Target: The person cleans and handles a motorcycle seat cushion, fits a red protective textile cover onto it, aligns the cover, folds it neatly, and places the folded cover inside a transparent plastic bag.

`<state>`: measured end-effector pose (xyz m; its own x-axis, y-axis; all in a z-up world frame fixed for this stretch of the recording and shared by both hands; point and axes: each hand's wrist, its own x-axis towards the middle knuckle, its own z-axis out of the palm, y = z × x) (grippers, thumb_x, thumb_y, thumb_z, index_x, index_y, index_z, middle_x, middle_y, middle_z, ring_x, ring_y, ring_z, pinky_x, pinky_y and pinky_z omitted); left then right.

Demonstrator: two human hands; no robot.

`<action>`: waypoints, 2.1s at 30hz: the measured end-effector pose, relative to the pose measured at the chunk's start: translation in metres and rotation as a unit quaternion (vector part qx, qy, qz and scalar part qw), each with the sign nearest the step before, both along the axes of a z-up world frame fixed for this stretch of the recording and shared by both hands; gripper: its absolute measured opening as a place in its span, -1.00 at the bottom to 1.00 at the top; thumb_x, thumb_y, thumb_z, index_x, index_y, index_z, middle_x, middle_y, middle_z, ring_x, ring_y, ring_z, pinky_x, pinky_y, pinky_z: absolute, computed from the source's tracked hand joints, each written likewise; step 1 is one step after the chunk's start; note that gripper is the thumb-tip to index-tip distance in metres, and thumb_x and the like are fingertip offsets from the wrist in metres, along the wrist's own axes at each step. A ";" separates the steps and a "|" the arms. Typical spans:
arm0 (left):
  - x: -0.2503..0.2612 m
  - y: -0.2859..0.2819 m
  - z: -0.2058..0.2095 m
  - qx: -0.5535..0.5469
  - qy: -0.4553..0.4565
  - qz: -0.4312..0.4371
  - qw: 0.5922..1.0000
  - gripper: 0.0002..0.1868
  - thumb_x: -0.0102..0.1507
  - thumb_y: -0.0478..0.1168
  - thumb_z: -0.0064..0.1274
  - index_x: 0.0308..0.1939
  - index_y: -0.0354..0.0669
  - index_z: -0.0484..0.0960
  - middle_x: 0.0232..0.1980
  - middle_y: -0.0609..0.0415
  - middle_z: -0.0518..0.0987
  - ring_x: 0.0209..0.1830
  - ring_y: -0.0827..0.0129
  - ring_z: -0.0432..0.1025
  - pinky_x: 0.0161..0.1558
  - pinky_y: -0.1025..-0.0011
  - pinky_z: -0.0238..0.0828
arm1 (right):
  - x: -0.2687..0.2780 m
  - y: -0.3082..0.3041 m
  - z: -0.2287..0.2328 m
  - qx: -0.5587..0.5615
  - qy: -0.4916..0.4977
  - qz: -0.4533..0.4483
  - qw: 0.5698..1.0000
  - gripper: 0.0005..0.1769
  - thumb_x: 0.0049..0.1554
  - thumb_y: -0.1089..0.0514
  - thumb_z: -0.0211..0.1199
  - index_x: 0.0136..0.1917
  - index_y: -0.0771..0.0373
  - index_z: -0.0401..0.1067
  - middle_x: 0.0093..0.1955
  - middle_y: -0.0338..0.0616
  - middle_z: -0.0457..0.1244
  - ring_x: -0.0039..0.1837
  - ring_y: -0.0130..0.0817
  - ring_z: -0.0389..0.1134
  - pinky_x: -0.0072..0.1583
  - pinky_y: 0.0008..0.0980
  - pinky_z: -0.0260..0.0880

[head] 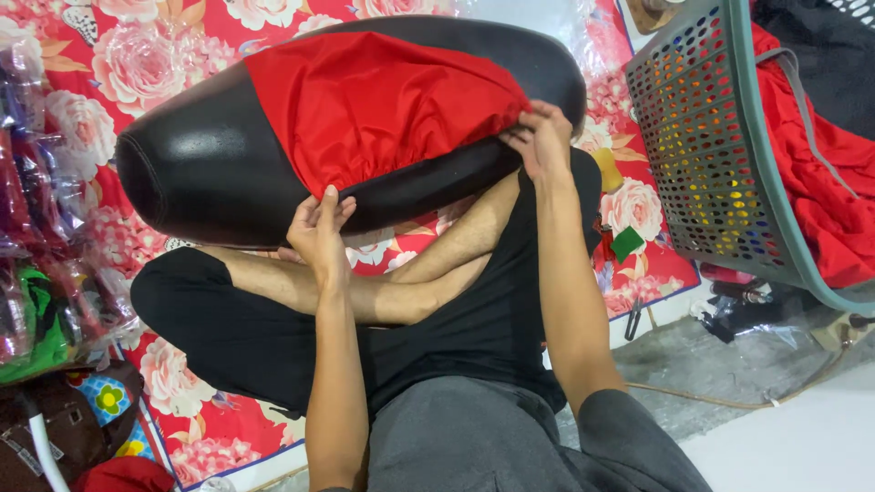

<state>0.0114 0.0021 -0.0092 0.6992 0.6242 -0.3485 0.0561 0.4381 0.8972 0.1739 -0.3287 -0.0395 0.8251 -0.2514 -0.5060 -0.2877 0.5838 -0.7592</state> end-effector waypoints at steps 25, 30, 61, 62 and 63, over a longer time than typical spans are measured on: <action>0.111 0.107 0.049 0.410 0.087 -0.270 0.867 -0.78 0.34 -0.27 0.06 0.07 -0.08 0.52 -0.43 0.14 0.61 -0.51 0.46 0.55 -0.26 0.39 0.46 | -0.236 0.082 0.059 0.037 0.095 0.276 0.956 -0.20 -0.20 0.64 0.41 0.15 0.15 0.12 -0.07 0.24 0.42 -0.14 -0.11 0.49 -0.06 -0.17 0.60; 0.148 0.101 0.049 0.437 0.084 -0.319 0.837 -0.78 0.34 -0.29 0.08 0.07 -0.17 0.56 -0.45 0.11 0.58 -0.42 0.42 0.52 -0.21 0.33 0.48 | -0.262 0.131 0.058 0.088 0.077 0.186 0.976 -0.14 -0.18 0.65 0.39 0.08 -0.02 -0.02 -0.33 -0.12 0.30 -0.26 -0.32 0.44 -0.06 -0.24 0.60; -0.075 0.023 0.024 0.649 -0.289 -0.273 0.649 -0.67 0.30 -0.39 -0.16 -0.07 -0.02 0.73 0.11 0.15 0.67 0.16 0.20 0.53 0.21 0.11 0.34 | -0.265 0.160 0.095 -0.027 0.070 0.256 0.964 -0.08 -0.21 0.43 0.62 0.20 0.21 0.01 -0.03 0.07 0.31 -0.12 -0.25 0.42 -0.19 -0.20 0.60; -0.075 0.024 0.027 0.639 -0.287 -0.277 0.658 -0.67 0.31 -0.39 -0.17 -0.08 -0.04 0.72 0.09 0.15 0.68 0.16 0.20 0.54 0.23 0.09 0.32 | -0.265 0.150 0.085 -0.095 0.064 0.324 0.939 0.04 -0.31 0.34 0.72 0.20 0.19 0.00 -0.04 0.07 0.34 -0.15 -0.25 0.42 -0.33 -0.21 0.59; -0.073 0.024 0.028 0.640 -0.286 -0.275 0.658 -0.67 0.31 -0.39 -0.17 -0.08 -0.04 0.72 0.09 0.15 0.68 0.16 0.20 0.54 0.23 0.09 0.32 | -0.254 0.139 0.087 -0.095 0.062 0.326 0.938 0.04 -0.31 0.34 0.72 0.20 0.19 0.00 -0.04 0.07 0.34 -0.15 -0.25 0.42 -0.33 -0.21 0.59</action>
<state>-0.0613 0.0257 0.0193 0.7301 -0.2527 0.6349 -0.6172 -0.6426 0.4540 -0.0801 -0.1898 0.0471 0.7725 0.1914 -0.6055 -0.6299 0.1099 -0.7688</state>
